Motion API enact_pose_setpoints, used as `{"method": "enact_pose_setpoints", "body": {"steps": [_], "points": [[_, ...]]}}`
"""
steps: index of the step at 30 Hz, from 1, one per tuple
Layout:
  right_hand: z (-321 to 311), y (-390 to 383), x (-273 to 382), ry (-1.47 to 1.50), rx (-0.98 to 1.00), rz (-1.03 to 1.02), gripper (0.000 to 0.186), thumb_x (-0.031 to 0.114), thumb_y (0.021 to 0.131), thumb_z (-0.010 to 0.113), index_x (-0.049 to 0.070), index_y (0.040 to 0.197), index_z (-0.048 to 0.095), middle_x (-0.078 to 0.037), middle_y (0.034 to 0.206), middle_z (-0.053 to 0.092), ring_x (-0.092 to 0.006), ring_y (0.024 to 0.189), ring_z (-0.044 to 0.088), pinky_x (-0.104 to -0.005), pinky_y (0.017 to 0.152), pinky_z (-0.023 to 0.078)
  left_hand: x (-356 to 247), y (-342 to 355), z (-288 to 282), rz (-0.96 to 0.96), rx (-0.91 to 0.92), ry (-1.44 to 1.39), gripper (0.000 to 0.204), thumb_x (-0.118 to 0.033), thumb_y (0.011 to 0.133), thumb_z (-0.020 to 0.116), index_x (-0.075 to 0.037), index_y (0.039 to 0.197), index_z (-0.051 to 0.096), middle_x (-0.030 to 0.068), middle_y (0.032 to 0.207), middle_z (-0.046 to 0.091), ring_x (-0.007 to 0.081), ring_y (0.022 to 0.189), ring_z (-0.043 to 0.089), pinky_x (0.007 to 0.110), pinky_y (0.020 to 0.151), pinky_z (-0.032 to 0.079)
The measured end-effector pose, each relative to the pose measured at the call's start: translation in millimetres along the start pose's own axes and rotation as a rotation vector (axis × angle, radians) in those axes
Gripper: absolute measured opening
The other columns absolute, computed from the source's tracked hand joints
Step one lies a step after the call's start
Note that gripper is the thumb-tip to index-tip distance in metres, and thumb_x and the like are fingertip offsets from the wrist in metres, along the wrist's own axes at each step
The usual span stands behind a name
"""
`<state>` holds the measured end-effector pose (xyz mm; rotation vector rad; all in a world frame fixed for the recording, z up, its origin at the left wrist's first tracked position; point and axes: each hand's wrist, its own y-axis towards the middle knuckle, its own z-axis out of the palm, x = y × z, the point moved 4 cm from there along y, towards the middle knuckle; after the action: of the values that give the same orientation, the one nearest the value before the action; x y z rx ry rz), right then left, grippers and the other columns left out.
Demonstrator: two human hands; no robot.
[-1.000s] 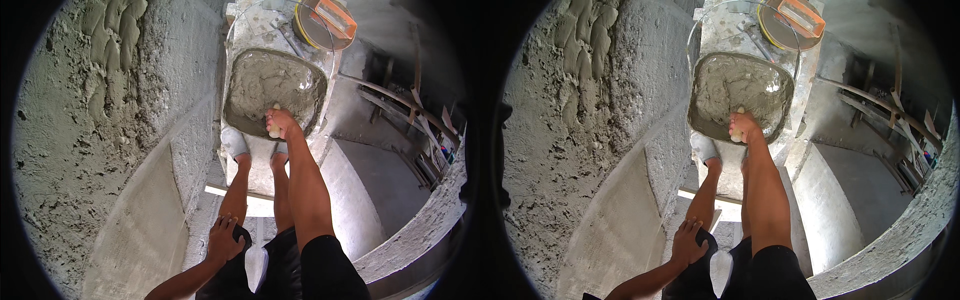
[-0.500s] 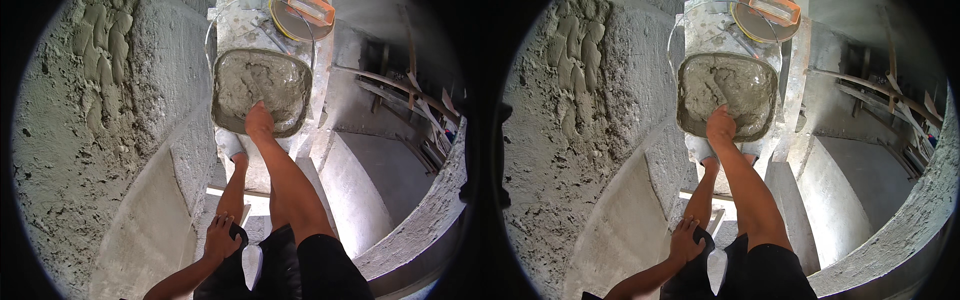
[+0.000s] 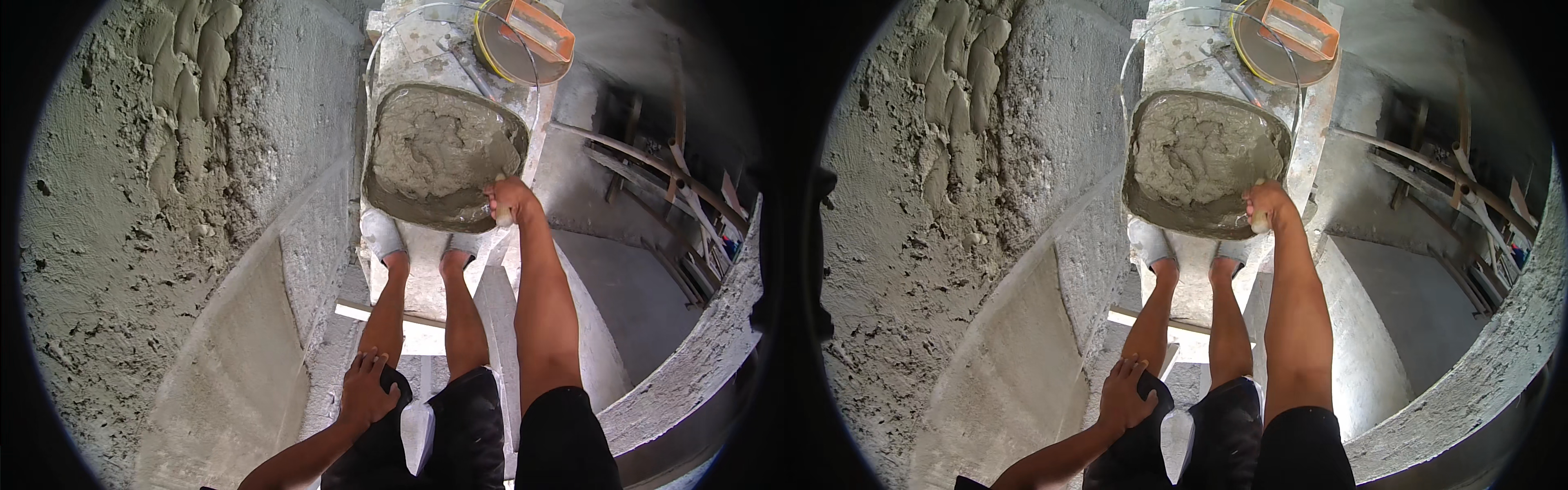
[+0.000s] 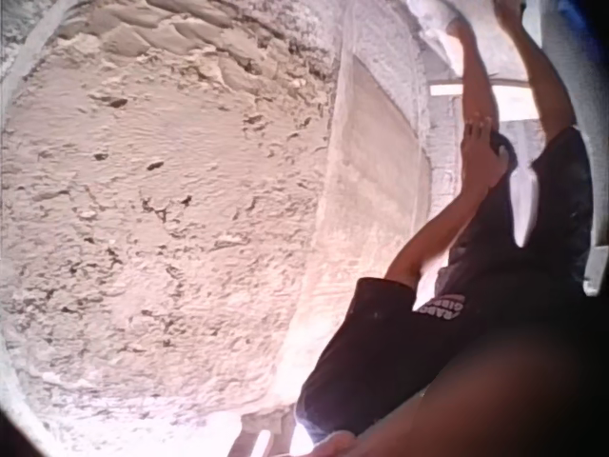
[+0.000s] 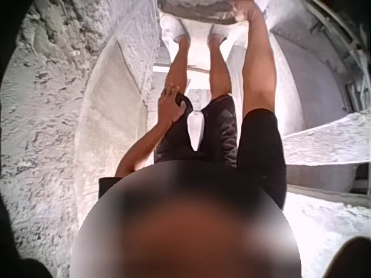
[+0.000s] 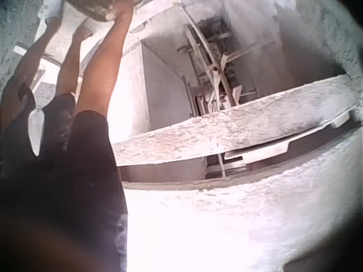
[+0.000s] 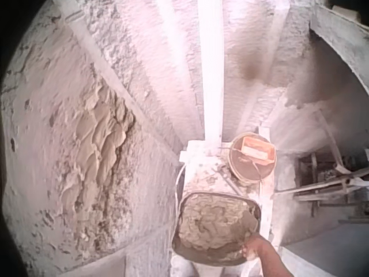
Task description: The person scoops wet cement from a bucket with a trowel and applies it to a vertical wall, smoothing the surface in repeated strokes. The person stands on a wooden plank and works continuously on the same wall section.
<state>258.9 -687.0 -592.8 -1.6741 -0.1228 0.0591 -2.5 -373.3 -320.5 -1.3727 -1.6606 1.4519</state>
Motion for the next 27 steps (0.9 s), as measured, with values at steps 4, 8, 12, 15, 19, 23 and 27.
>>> {"method": "enact_pose_setpoints", "body": {"steps": [4, 8, 12, 15, 19, 23, 27], "points": [[22.0, 73.7, 21.0, -0.02, -0.023, -0.073, 0.007, 0.008, 0.094, 0.064, 0.001, 0.094, 0.064, -0.01, 0.071, 0.062, -0.0252, 0.059, 0.06, -0.0455, 0.05, 0.054, 4.3, 1.3, -1.3, -0.004, -0.008, -0.019, 0.073, -0.039, 0.084, 0.069, -0.006, 0.148, 0.052, 0.0186, 0.159, 0.043, 0.0418, 0.148, 0.037, 0.051, 0.121, 0.035], [71.5, 62.7, 9.0, -1.249, -0.021, -0.372, 0.041, 0.011, 0.091, 0.068, -0.01, 0.125, 0.057, -0.026, 0.111, 0.073, -0.0368, 0.1, 0.074, -0.0486, 0.078, 0.06, 4.1, 2.6, -1.3, -0.013, 0.034, 0.018, 0.074, -0.038, 0.084, 0.069, -0.006, 0.148, 0.053, 0.0181, 0.159, 0.044, 0.041, 0.148, 0.037, 0.051, 0.12, 0.035], [105.6, -0.7, -5.6, -0.871, -0.309, -0.254, 0.063, 0.017, 0.09, 0.073, -0.016, 0.136, 0.046, -0.03, 0.122, 0.07, -0.0354, 0.112, 0.073, -0.0428, 0.088, 0.06, 2.4, 0.1, -6.1, 0.01, -0.014, -0.01, 0.074, -0.037, 0.083, 0.069, -0.006, 0.148, 0.052, 0.0177, 0.157, 0.045, 0.0408, 0.147, 0.038, 0.051, 0.12, 0.036], [93.5, -54.6, -20.2, -0.469, -0.188, -0.171, 0.059, 0.018, 0.092, 0.073, -0.011, 0.136, 0.046, -0.025, 0.118, 0.07, -0.0303, 0.102, 0.073, -0.0398, 0.071, 0.061, 3.5, -1.4, -9.0, -0.006, -0.021, -0.003, 0.075, -0.037, 0.083, 0.069, -0.006, 0.149, 0.051, 0.0176, 0.157, 0.045, 0.0404, 0.147, 0.038, 0.051, 0.12, 0.036], [50.9, -122.4, -36.0, 0.224, -0.137, -0.193, 0.037, 0.018, 0.093, 0.07, -0.004, 0.119, 0.056, -0.011, 0.086, 0.062, -0.0159, 0.066, 0.062, -0.0333, 0.051, 0.055, 2.8, -0.6, -8.5, -0.011, 0.001, -0.019, 0.076, -0.038, 0.083, 0.069, -0.007, 0.15, 0.05, 0.0174, 0.158, 0.044, 0.0398, 0.149, 0.037, 0.051, 0.12, 0.035], [2.6, -116.4, 2.1, 0.312, -0.199, -0.148, 0.016, 0.009, 0.094, 0.065, -0.003, 0.103, 0.059, -0.009, 0.078, 0.058, -0.0161, 0.054, 0.055, -0.0337, 0.043, 0.05, 1.9, -0.3, -7.4, -0.026, 0.004, -0.013, 0.076, -0.039, 0.083, 0.069, -0.008, 0.151, 0.05, 0.0172, 0.16, 0.043, 0.0399, 0.15, 0.036, 0.051, 0.121, 0.035], [-9.4, -39.5, 47.2, 0.147, -0.135, -0.12, 0.007, 0.001, 0.092, 0.06, -0.006, 0.091, 0.06, -0.012, 0.073, 0.057, -0.0213, 0.055, 0.056, -0.0401, 0.045, 0.051, 1.7, -0.8, -6.1, -0.036, 0.004, -0.058, 0.076, -0.039, 0.084, 0.069, -0.008, 0.151, 0.05, 0.017, 0.16, 0.043, 0.0406, 0.15, 0.035, 0.05, 0.121, 0.034]]}}
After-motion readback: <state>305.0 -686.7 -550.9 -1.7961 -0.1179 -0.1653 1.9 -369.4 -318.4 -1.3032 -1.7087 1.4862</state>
